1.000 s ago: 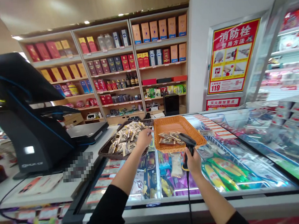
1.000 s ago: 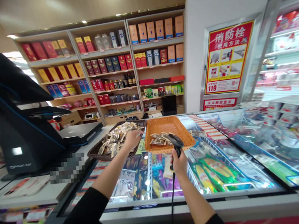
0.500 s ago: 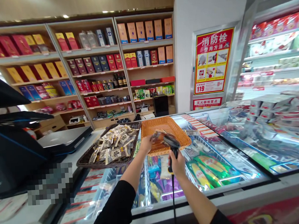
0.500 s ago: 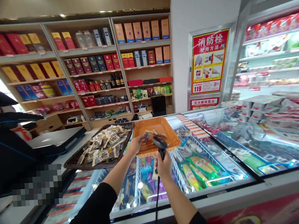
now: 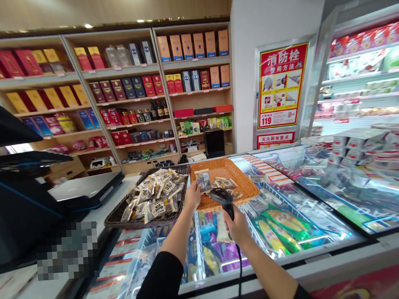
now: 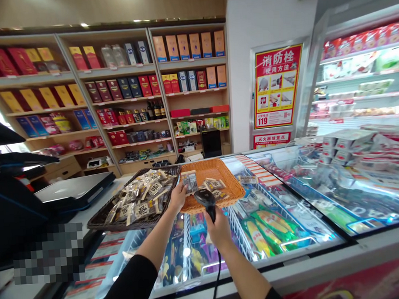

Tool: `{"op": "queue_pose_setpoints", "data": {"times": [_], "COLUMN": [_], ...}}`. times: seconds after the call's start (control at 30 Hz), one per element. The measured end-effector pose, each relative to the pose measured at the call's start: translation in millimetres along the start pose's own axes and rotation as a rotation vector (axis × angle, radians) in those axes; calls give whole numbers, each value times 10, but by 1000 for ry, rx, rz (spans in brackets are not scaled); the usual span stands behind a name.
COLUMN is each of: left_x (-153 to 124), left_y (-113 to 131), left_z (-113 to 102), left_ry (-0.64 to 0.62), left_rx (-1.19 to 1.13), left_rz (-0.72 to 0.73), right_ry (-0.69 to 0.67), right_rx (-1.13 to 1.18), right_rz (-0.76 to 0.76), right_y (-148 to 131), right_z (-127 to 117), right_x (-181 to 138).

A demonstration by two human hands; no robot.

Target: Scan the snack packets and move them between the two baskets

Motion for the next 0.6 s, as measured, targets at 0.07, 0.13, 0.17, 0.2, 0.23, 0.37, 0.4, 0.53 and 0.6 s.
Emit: {"op": "queue_pose_setpoints", "data": {"times": [0.07, 0.13, 0.17, 0.2, 0.23, 0.37, 0.4, 0.53, 0.6], "left_x": [-2, -5, -7, -8, -9, -1, 4, 17, -11], "left_y": [7, 18, 19, 15, 6, -32, -37, -35, 44], "left_z": [-2, 1, 4, 5, 4, -8, -10, 4, 47], "left_ry": [1, 2, 4, 8, 14, 22, 19, 20, 12], "left_rx": [23, 41, 44, 45, 43, 56, 66, 112, 111], "left_rz": [5, 18, 23, 25, 24, 28, 32, 25, 42], "right_ry": [-23, -34, -36, -39, -43, -52, -51, -56, -60], "right_rx": [-34, -59, -64, -65, -61, -47, -45, -15, 17], "right_rz": [-6, -9, -8, -5, -1, 13, 12, 6, 0], "right_y": [-10, -11, -7, 1, 12, 56, 58, 36, 14], "right_z": [19, 25, 27, 29, 34, 53, 54, 67, 73], "right_x": [-4, -7, -7, -8, -8, -4, -3, 0, 0]}}
Point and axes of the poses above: each hand's wrist, its own x-axis towards the middle knuckle, its own z-axis out of the palm, y = z × x, the point moved 10 cm from there along x, towards the middle knuckle, and after that the axes turned 14 degrees about -x, right-handed, at the moved point
